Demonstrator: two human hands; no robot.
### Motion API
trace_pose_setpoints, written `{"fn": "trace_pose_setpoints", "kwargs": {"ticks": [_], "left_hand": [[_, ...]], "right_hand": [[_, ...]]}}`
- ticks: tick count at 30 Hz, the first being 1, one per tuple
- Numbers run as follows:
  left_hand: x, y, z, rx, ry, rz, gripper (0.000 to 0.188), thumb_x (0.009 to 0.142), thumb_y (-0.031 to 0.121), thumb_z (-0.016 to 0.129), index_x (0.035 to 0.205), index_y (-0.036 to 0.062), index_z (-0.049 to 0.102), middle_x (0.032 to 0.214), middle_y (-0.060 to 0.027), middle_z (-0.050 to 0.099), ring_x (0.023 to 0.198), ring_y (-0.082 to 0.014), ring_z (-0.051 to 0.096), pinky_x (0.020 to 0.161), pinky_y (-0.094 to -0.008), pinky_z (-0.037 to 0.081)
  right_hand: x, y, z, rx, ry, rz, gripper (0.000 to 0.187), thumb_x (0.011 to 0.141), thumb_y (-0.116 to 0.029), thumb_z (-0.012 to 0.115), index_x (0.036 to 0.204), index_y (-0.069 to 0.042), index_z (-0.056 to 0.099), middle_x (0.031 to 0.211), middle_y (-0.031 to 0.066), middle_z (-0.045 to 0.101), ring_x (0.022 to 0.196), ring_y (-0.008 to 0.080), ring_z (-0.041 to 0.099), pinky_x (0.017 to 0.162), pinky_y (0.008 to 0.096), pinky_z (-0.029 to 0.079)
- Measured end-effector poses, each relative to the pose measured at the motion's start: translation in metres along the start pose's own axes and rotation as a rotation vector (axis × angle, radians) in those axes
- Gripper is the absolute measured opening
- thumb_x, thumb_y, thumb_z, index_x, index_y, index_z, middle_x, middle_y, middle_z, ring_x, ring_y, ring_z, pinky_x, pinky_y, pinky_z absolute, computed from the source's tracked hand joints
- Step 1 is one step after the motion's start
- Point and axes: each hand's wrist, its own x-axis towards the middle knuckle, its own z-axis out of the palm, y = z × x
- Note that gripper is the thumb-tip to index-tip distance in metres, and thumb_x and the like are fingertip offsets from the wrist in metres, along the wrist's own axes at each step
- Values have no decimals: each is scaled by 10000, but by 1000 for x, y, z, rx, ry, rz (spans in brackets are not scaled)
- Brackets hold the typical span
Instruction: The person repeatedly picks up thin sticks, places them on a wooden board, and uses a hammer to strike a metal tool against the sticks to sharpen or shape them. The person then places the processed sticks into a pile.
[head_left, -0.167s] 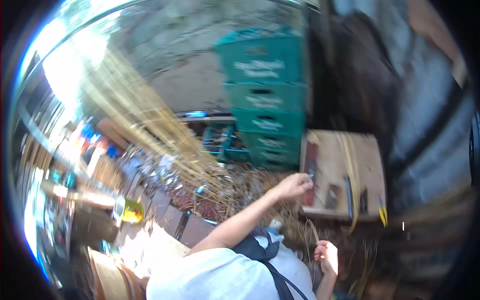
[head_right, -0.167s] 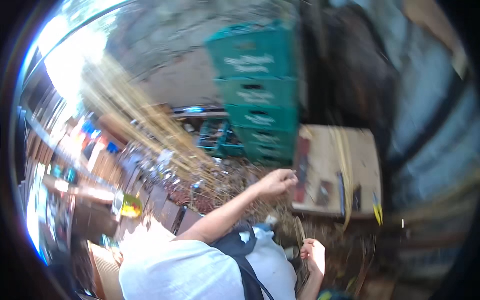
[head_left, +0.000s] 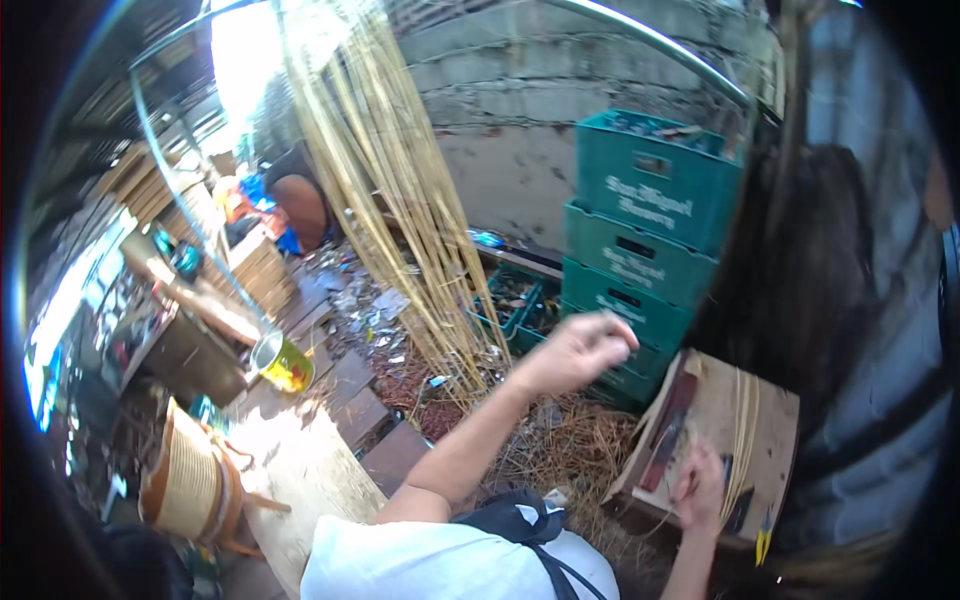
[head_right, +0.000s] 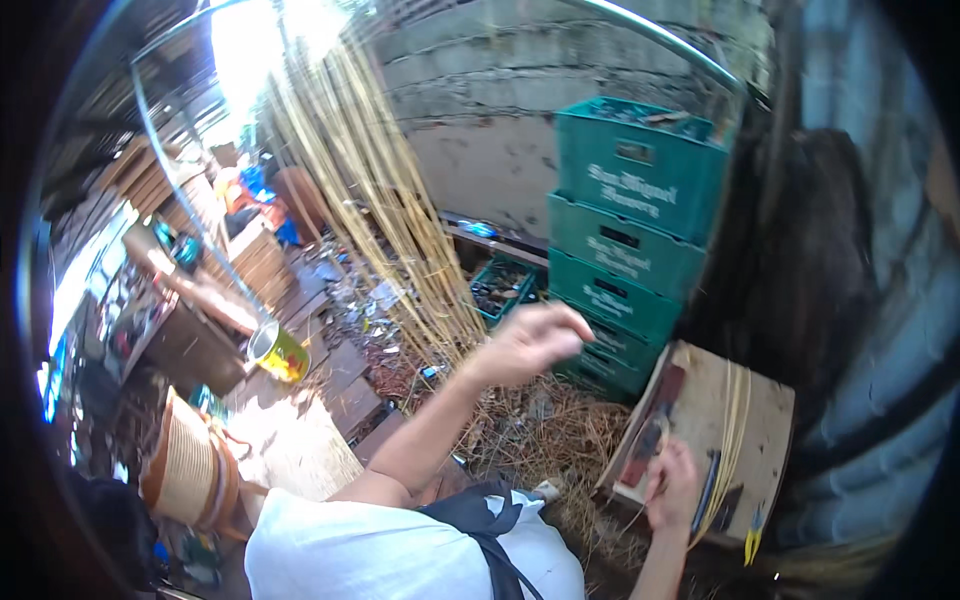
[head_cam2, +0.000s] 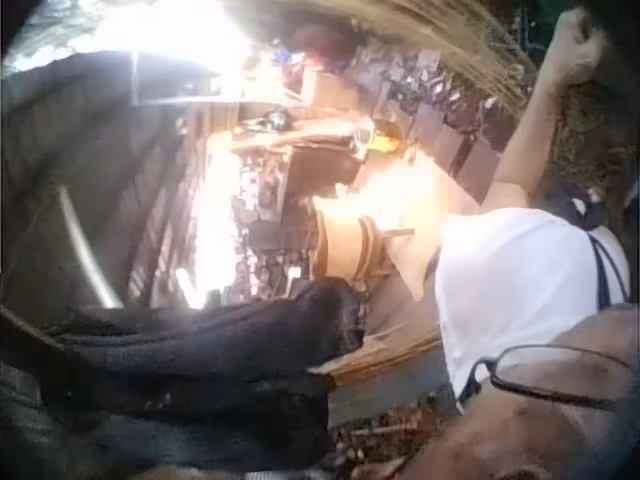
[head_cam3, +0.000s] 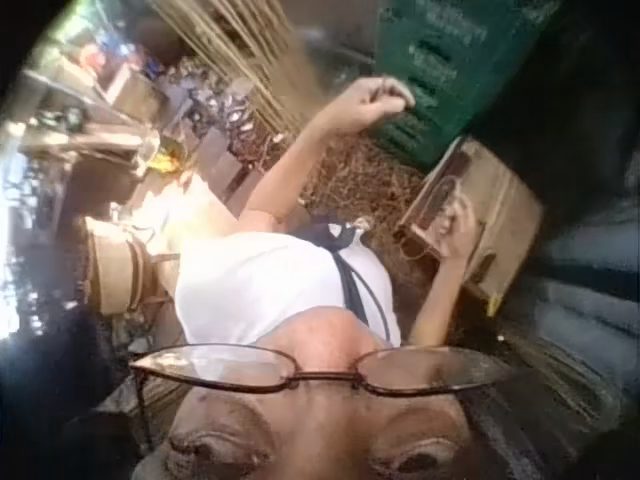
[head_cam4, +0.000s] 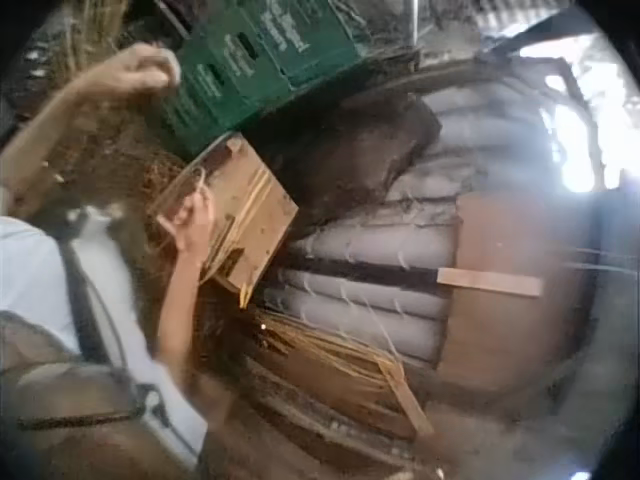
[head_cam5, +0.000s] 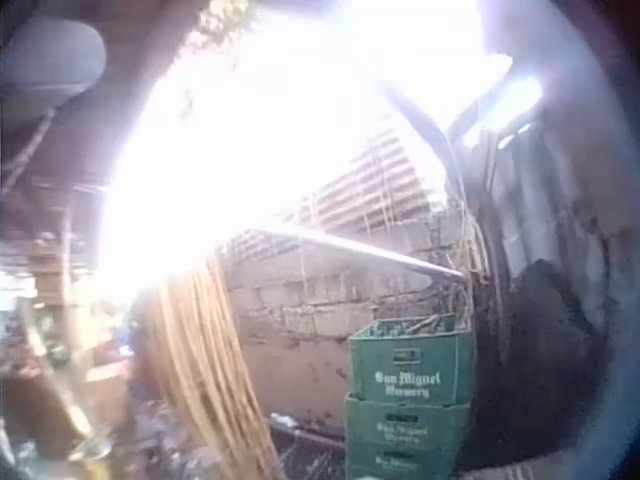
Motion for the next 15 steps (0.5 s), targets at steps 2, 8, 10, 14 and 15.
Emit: {"fn": "trace_pose_setpoints", "kwargs": {"ticks": [2,8,10,14,15], "left_hand": [[-12,58,-80,171,251,170,152,930,111,495,962,56,634,623,52,435,537,-41,425,468,-222,379],[3,211,-223,186,1015,683,286,987,271,434,966,30,587,570,37,367,430,-43,216,400,-208,176],[2,274,-260,544,1032,759,296,962,293,465,1025,11,531,680,-21,344,552,-75,233,483,-230,208],[35,338,-307,1256,1020,499,445,912,336,525,1142,-28,417,901,-139,298,796,-138,267,649,-274,272],[47,345,-317,1271,989,477,496,900,347,541,1171,-38,388,957,-168,287,857,-154,276,691,-285,288]], "right_hand": [[50,-41,70,-61,-146,-110,207,931,-143,474,1104,-42,530,622,-31,471,420,36,414,322,159,332],[153,-178,318,-89,-470,-562,188,961,-210,442,1057,-84,543,641,-44,446,407,30,358,338,194,287],[147,-218,421,-198,-719,-772,307,967,-205,472,1257,-109,508,605,-47,394,454,-14,318,382,155,266],[94,-263,560,-406,-804,-1343,368,871,-93,514,1239,-80,526,730,4,519,478,58,375,399,207,298],[63,-303,568,-647,-727,-1535,393,864,-77,499,1256,-88,521,731,13,527,452,62,367,399,207,305]]}}
